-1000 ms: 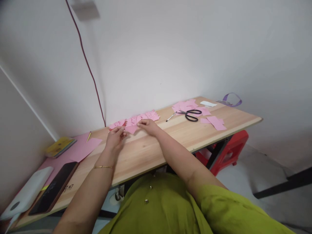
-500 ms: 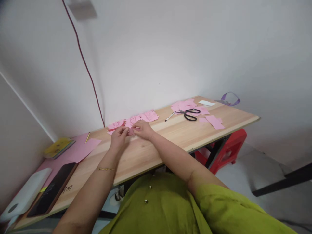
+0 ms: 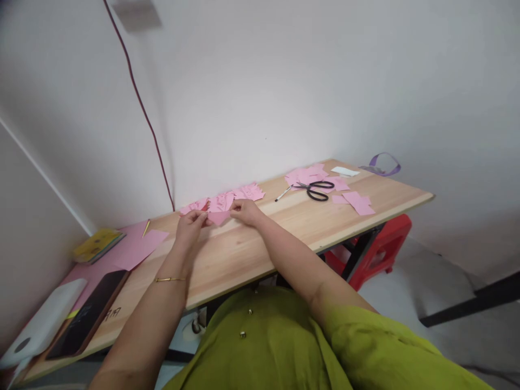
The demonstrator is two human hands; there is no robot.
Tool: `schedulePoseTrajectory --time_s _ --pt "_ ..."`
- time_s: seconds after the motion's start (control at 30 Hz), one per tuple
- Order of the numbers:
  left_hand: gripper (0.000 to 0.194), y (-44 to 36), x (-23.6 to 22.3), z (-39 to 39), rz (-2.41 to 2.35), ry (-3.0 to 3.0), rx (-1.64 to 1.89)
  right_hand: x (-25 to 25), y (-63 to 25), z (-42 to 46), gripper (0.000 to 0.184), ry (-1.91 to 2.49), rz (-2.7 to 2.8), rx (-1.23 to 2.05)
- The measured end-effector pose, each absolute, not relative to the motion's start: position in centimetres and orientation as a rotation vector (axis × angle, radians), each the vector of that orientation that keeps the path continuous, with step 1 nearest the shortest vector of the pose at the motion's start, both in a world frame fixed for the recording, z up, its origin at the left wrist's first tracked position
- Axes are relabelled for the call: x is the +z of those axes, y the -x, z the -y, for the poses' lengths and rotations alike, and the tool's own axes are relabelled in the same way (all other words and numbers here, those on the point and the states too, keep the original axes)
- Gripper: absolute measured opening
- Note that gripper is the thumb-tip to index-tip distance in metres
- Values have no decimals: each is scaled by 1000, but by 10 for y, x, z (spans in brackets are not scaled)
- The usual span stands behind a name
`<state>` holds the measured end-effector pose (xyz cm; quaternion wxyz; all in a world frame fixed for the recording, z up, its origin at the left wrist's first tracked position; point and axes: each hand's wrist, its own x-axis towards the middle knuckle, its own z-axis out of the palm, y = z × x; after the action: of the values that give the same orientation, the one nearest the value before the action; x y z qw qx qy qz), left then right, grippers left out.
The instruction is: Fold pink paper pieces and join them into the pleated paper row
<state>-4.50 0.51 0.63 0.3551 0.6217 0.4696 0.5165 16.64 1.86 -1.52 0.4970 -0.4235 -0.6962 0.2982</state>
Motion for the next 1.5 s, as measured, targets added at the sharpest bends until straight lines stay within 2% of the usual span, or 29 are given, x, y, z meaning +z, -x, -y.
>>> schedulePoseTrajectory --time_s 0.47,0.63,0.83,1.0,1.2,1.5 --pt "18 47 9 -7 -1317 -1378 1461 -11 -177 -24 10 1213 1512 585" --pt "18 48 11 -3 -1309 -1547 1391 -9 -171 -19 17 1005 1637 548" --pt "24 37 11 3 -1245 -1614 1269 -15 -157 -11 19 911 1824 745" --pt "31 32 8 5 -1077 -1385 1364 -12 -159 -8 22 911 1791 818" --pt "30 27 2 10 -1090 -1465 1110 -8 -158 -6 23 921 1729 871" --pt "23 26 2 10 -1088 -1373 1163 -4 -160 -3 26 908 1680 938"
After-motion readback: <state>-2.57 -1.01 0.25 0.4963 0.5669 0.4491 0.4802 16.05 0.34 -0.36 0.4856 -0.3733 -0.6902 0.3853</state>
